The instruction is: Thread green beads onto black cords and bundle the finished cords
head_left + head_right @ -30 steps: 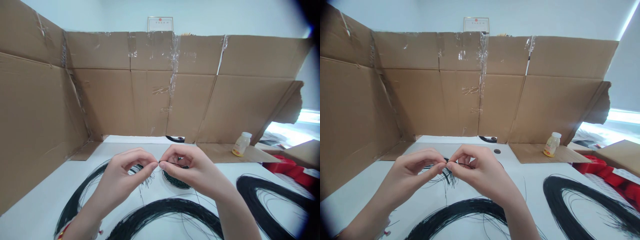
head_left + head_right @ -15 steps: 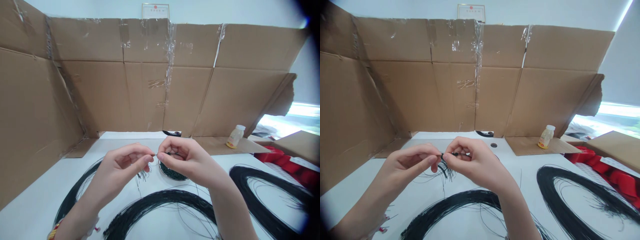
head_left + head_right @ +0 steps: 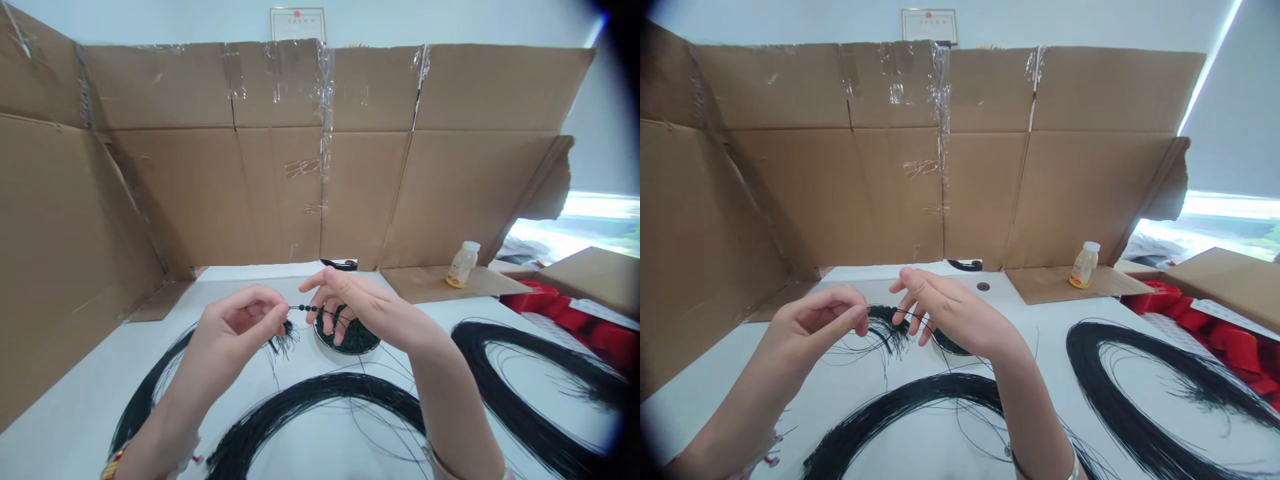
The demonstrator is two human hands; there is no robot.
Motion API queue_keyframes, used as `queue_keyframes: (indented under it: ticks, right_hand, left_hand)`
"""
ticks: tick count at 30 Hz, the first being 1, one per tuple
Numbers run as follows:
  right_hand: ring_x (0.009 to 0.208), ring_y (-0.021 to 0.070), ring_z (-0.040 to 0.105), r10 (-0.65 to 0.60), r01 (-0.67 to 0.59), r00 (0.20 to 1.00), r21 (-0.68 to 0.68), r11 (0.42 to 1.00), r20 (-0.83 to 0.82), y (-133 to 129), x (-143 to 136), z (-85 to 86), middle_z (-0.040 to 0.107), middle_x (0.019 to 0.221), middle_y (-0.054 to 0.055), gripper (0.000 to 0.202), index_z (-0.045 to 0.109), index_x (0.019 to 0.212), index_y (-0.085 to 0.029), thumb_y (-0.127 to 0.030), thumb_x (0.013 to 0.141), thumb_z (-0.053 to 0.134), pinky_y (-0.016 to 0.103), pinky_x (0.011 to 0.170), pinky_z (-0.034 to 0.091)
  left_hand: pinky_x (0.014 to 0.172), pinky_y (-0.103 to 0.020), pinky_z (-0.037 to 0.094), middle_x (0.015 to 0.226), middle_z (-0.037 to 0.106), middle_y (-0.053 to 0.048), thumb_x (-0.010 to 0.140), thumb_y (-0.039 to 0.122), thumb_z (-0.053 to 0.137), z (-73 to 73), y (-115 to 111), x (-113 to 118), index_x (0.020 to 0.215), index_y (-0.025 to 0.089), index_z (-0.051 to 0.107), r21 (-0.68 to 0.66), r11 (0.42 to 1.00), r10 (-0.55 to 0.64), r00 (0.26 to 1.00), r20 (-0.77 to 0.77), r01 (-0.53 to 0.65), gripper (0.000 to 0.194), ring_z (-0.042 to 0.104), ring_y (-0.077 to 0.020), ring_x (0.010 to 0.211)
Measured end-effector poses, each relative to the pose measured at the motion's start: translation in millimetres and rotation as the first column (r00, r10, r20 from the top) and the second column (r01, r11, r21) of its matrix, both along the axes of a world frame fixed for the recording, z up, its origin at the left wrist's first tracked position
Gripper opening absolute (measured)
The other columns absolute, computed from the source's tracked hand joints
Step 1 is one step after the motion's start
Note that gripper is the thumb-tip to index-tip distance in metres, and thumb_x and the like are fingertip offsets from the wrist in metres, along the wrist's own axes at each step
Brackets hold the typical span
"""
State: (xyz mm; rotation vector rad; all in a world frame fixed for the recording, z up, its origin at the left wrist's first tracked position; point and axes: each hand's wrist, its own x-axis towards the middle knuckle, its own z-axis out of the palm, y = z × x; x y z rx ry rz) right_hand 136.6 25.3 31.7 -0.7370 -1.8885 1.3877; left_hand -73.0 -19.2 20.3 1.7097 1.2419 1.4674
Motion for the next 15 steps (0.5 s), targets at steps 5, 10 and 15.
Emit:
queue_keyframes:
  ticks: [5,10,15]
  right_hand:
    - [0.071,0.0114,0.061,0.041,-0.041,0.999,0.122,0.992,0.006,-3,-2,2.8,0.069,0.086,0.002,0.027,0.071,0.099,-0.018,-0.045,0.093,0.07,0.022,0.062,0.052]
    - [0.068,0.0088,0.055,-0.04,0.047,0.999,0.284,0.958,-0.03,-17,0,9.2,0.065,0.077,-0.002,0.011,0.07,0.083,-0.017,-0.025,0.091,0.069,0.02,0.056,0.043]
    - [0.072,0.0089,0.053,-0.185,0.195,0.981,0.405,0.893,-0.064,-28,17,18.1,0.061,0.077,-0.003,0.013,0.067,0.078,-0.016,-0.017,0.091,0.065,0.02,0.064,0.044]
  left_hand:
    - [0.055,-0.021,0.047,0.063,0.065,0.002,0.088,0.033,0.073,1.1,1,-1,0.071,0.023,0.073,0.02,0.997,-0.069,0.993,-0.091,0.071,0.02,0.06,-0.0136,0.061]
    - [0.059,-0.022,0.047,0.071,0.067,0.002,0.091,0.032,0.071,6.3,-14,6,0.079,0.026,0.072,0.095,0.994,0.07,0.99,-0.125,-0.059,0.012,0.06,-0.0142,0.067]
    - [0.062,-0.025,0.048,0.082,0.069,0.001,0.089,0.039,0.071,-37.3,-28,3,0.104,0.028,0.071,-0.084,0.996,-0.071,0.85,-0.522,0.032,0.019,0.063,-0.0178,0.071]
